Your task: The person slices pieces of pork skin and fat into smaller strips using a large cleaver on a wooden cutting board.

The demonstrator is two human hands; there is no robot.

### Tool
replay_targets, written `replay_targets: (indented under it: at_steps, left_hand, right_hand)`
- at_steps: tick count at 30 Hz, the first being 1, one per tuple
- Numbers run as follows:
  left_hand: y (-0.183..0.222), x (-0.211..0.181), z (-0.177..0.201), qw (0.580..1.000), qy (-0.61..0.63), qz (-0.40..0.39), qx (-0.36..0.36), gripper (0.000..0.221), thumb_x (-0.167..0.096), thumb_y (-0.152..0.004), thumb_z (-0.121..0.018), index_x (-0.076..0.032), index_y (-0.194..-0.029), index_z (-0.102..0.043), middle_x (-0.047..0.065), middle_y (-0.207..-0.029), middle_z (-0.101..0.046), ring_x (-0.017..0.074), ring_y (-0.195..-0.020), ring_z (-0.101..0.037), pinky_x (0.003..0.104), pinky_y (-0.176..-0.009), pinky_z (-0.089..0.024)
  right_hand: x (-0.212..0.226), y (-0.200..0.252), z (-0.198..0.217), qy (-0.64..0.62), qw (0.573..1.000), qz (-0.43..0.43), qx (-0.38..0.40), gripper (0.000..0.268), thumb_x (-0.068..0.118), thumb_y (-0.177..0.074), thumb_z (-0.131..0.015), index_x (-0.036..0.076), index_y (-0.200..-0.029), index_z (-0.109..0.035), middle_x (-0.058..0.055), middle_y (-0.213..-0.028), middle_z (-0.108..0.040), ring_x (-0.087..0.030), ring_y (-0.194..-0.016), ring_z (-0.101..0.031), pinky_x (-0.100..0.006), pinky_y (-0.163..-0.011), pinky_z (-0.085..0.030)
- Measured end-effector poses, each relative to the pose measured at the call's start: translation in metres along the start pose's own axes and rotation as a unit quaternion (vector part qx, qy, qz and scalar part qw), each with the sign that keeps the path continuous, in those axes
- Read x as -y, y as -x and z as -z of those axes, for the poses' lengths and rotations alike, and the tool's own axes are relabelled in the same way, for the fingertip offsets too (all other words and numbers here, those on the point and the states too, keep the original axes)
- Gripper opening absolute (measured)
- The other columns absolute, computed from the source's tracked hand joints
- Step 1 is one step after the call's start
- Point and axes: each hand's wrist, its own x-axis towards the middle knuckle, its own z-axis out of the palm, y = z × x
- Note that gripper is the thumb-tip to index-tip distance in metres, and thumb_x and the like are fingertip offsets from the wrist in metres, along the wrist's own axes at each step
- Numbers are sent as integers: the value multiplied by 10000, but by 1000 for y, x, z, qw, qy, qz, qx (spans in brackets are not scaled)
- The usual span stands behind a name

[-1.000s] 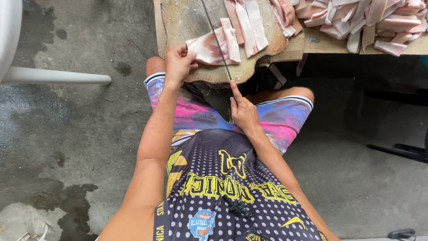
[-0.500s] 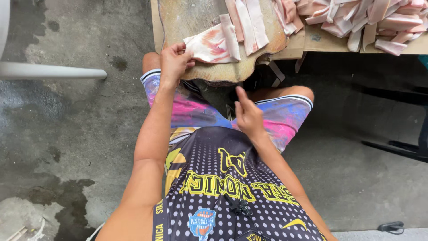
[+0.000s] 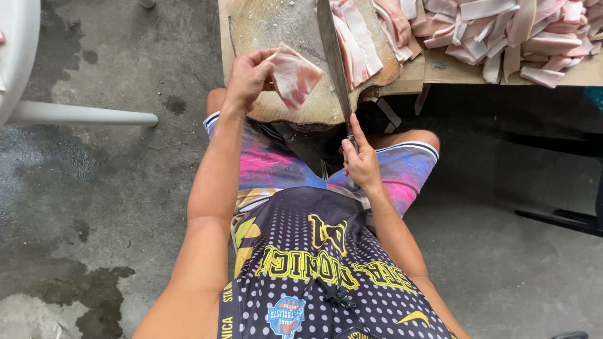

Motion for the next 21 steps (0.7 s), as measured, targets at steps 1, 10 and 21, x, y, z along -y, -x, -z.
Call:
replay_targets:
  at_steps: [1, 10, 21]
  left_hand:
    - [-6, -3, -2, 1000, 0, 0, -1, 366, -68, -955, -593, 46, -1293, -674, 70, -972, -773, 142, -762, -764, 295, -662, -679]
    - [4, 37, 9, 986, -136, 35, -92, 402, -78, -922, -720, 55, -1287, -617, 97, -886, -725, 118, -671, -694, 254, -551, -617]
    - [23, 69, 4, 995, -63, 46, -60, 357, -28, -898, -735, 48, -1243, -679, 43, -940, -755, 99, -734, -731, 231, -626, -619]
  right_hand:
    - [5, 3, -2, 13, 1000, 25, 9, 654, 127, -1050, -541, 284, -1639, -304, 62, -664, -486, -32, -492, -434, -234, -437, -424]
    - [96, 70, -6, 156, 929, 336, 5, 689, 14, -1109, -560, 238, -1682, -249, 26, -756, -569, -68, -606, -512, -220, -557, -470]
    - [-16, -16, -39, 398, 881, 256, -29, 668, 145, -997, -661, 246, -1615, -429, -132, -797, -652, -310, -631, -677, -384, -642, -520]
